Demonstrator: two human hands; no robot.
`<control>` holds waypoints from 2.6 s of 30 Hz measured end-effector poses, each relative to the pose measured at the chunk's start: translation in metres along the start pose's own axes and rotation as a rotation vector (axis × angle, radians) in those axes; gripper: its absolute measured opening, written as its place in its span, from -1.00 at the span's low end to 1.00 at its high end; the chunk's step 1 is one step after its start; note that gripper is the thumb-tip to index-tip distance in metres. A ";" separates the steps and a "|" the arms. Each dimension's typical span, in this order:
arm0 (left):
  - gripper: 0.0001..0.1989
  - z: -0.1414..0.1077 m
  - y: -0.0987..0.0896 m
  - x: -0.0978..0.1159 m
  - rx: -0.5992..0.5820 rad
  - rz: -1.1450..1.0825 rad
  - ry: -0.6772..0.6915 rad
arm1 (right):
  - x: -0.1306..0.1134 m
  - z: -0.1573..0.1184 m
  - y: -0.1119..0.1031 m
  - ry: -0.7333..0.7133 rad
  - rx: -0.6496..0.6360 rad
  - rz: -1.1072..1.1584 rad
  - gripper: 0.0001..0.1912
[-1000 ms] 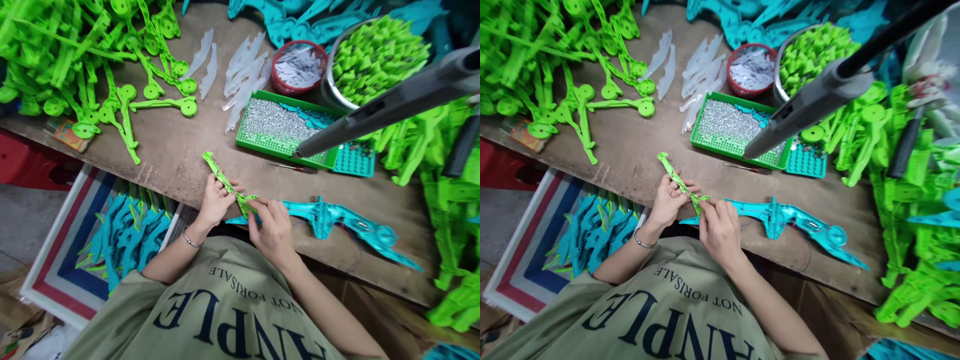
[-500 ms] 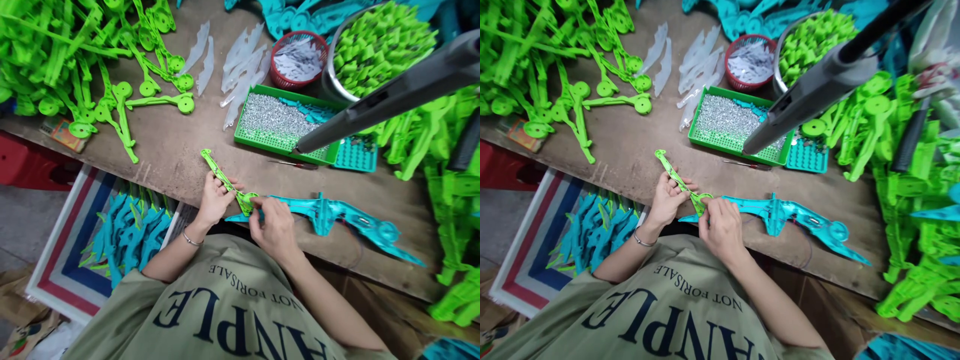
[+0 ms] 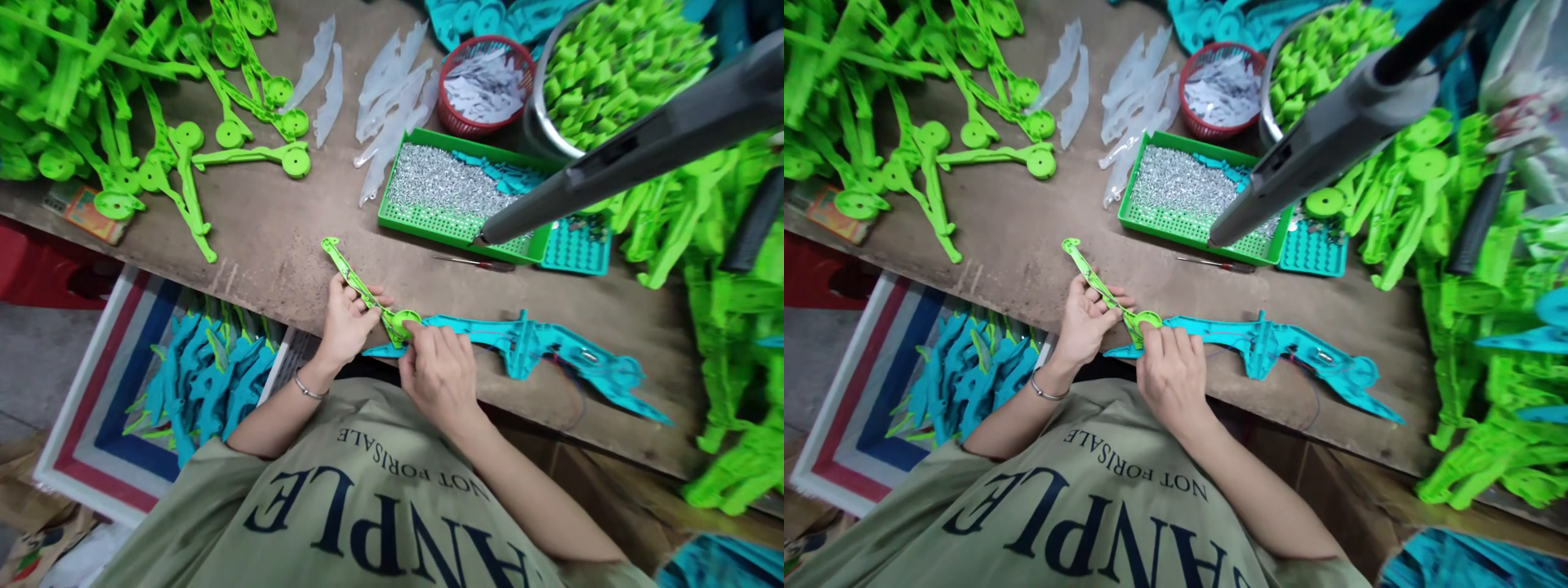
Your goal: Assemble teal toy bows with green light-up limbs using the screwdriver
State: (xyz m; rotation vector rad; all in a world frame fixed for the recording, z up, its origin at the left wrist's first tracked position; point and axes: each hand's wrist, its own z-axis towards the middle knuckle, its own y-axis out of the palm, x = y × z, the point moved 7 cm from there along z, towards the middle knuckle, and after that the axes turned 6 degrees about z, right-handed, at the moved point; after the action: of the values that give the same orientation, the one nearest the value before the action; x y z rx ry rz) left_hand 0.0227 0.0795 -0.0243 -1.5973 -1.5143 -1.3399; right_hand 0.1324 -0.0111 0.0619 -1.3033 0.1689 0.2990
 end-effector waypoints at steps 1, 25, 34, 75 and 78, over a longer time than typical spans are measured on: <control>-0.28 0.000 0.000 0.000 0.002 0.001 -0.001 | 0.001 0.000 0.001 0.004 -0.012 -0.006 -0.74; -0.17 -0.001 0.001 0.001 0.013 -0.022 0.007 | 0.021 0.020 0.015 0.068 -0.046 0.371 -0.83; 0.14 -0.003 0.002 -0.002 0.008 -0.037 -0.005 | 0.020 0.022 0.022 0.181 -0.019 0.098 -0.79; -0.38 -0.065 0.031 0.019 -0.231 1.327 0.970 | 0.058 0.018 0.024 0.310 -0.187 0.335 -0.85; -0.41 -0.065 0.031 0.017 -0.239 1.363 0.993 | 0.060 0.023 0.021 0.272 -0.239 0.380 -0.86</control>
State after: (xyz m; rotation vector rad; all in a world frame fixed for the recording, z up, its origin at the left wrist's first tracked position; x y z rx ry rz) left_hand 0.0313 0.0214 0.0205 -1.2229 0.3646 -1.0870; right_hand 0.1815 0.0230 0.0315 -1.5445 0.6318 0.4742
